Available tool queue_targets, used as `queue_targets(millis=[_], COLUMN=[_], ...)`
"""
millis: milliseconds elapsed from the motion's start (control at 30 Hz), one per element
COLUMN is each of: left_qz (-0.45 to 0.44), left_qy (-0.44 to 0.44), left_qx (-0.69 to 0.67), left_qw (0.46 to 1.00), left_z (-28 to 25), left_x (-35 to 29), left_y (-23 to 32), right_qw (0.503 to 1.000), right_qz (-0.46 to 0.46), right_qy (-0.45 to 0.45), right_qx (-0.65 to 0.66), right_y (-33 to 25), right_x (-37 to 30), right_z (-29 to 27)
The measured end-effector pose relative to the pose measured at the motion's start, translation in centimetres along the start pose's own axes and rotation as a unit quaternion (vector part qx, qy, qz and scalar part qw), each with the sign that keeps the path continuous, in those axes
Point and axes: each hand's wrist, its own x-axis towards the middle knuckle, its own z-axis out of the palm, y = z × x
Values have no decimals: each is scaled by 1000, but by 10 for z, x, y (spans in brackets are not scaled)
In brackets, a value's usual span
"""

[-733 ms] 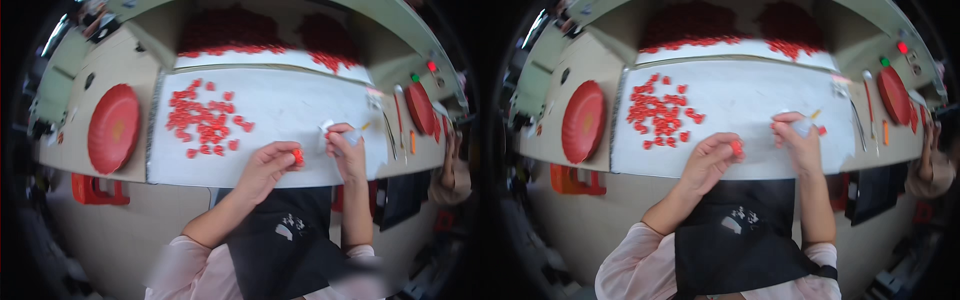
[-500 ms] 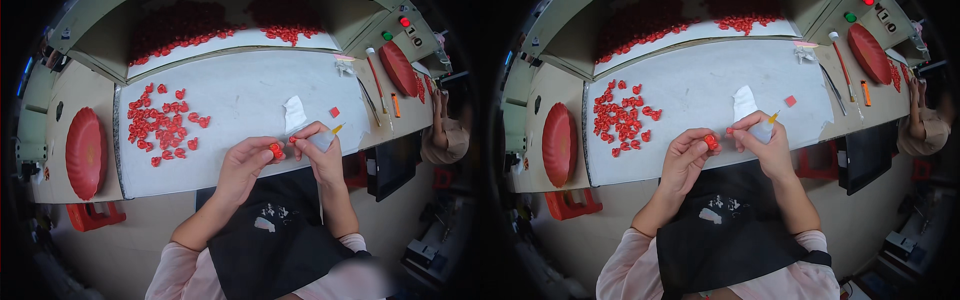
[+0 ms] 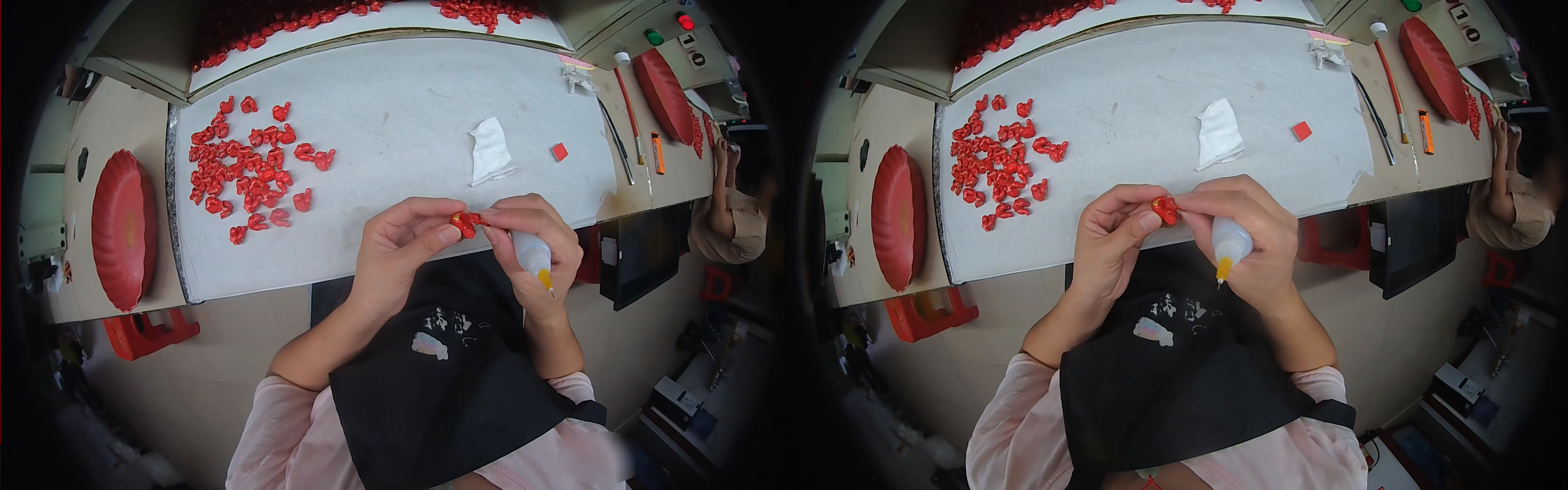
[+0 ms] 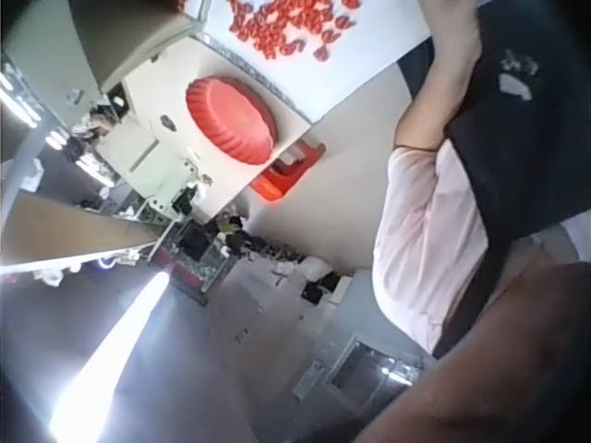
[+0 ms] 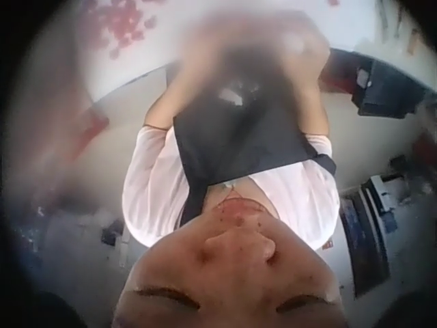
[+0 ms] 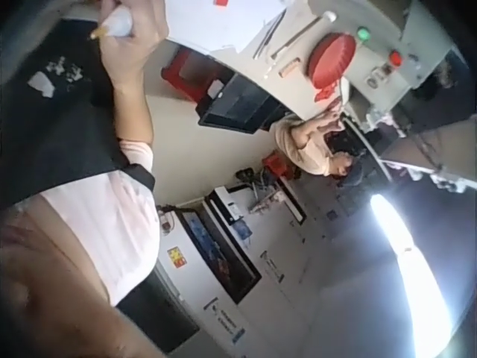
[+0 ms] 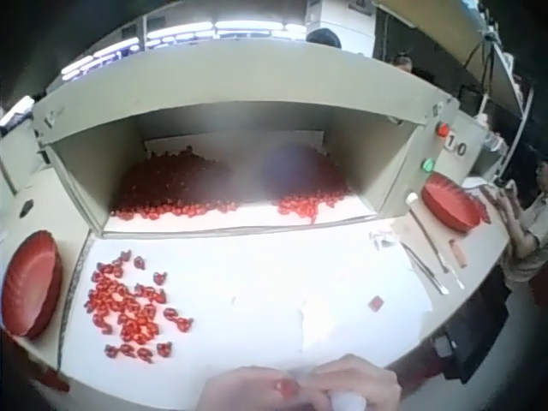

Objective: The person glues small red plastic components together using a glue bottle at a factory workbench.

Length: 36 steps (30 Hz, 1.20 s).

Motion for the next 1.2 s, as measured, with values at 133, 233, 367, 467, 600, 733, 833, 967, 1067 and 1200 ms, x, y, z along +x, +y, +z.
queue_targets(millis=[133,233,367,467,600,733,833,967,1067,1200], left_qz=[11,13,17,68,142,187,192,165,168,190], left_qy=[-9,-16,-26,-26,-4,16,29,24,14,6], left_qx=[-13,-11,7,32,116,223,222,207,221,245], left_qw=[1000,1000,999,997,983,956,955,964,961,951], left_z=[-1,-1,-4,0,1,3,4,1,0,-1], left_x=[0,-1,-2,-2,-1,-3,-3,-4,-4,-3], left_y=[1,1,0,-2,-6,-7,-10,-9,-7,-8], right_qw=[999,999,997,999,997,993,990,990,989,988], right_qz=[15,3,-4,17,52,99,129,124,122,132], right_qy=[-31,-40,-59,-46,-49,-55,-53,-64,-88,-84], right_qx=[-8,-28,-54,-4,-1,19,30,7,-10,11], right_y=[-1,-2,-2,0,-2,-4,-8,-10,-11,-5], right_x=[0,-1,-2,-2,-1,-1,-1,1,3,1], right_z=[1,0,-1,-1,-4,-6,-4,-5,-8,-8])
